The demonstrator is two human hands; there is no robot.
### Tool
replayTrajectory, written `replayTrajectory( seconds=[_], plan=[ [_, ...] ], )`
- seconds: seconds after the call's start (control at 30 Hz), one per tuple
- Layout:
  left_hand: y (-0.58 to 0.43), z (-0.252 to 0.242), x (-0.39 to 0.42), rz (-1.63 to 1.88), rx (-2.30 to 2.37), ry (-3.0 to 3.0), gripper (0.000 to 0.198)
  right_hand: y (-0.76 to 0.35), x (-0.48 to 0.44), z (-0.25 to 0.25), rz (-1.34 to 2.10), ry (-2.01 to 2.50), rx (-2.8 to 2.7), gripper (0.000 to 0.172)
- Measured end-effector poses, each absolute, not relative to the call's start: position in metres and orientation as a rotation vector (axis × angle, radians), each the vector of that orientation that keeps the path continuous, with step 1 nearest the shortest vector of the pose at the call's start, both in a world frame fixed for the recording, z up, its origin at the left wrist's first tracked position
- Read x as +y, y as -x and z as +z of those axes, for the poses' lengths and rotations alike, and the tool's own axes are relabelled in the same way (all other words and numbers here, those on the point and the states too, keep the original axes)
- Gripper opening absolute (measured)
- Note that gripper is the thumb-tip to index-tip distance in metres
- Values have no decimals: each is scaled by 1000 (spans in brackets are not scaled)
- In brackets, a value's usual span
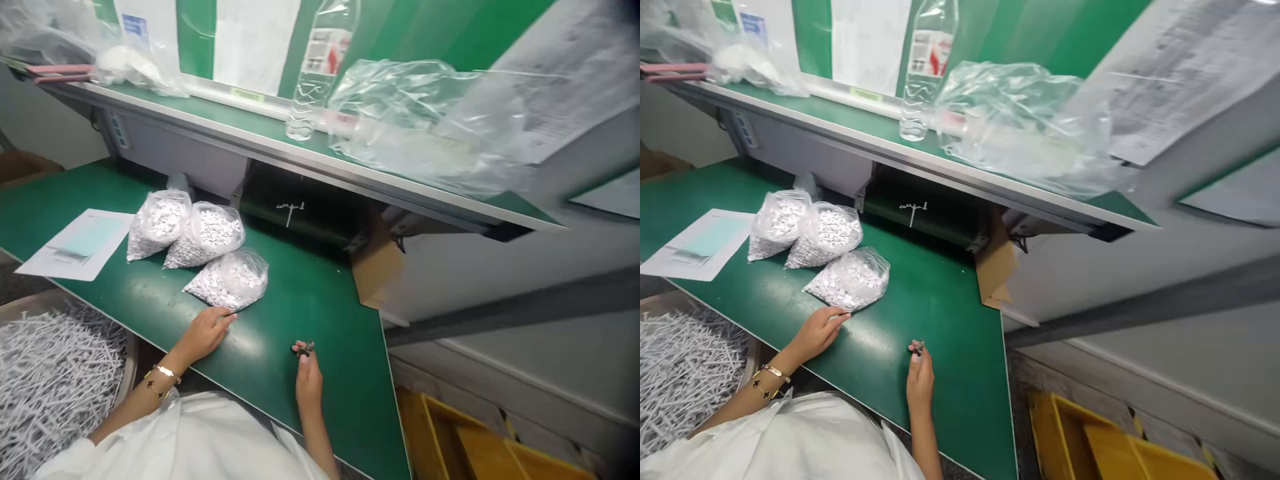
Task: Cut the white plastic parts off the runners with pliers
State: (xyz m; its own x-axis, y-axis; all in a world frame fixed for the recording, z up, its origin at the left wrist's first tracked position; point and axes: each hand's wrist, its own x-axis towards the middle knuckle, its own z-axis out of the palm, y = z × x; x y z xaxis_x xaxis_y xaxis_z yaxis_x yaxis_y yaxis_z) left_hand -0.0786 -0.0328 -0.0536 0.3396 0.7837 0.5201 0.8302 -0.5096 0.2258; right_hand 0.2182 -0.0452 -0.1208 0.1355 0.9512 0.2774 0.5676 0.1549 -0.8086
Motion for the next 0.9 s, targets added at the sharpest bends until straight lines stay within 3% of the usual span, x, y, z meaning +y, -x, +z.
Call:
replayTrajectory(
  seconds=[0.13, 0.27, 0.57, 0.9],
  plan=[
    [63, -37, -9, -849, -1391, 2717, 42, -212, -65, -119, 430, 1541, -1638, 32],
    [55, -10, 41, -834, -1420, 2680, 34, -209, -89, -109, 402, 1509, -1746, 10],
    [3, 44, 171, -766, -1633, 2412, 31, -206, -97, -101, 212, 1607, -1611, 12],
    [-23, 34, 263, -556, -1728, 2358, 42, -211, -93, -106, 245, 1537, -1583, 14]
  ],
)
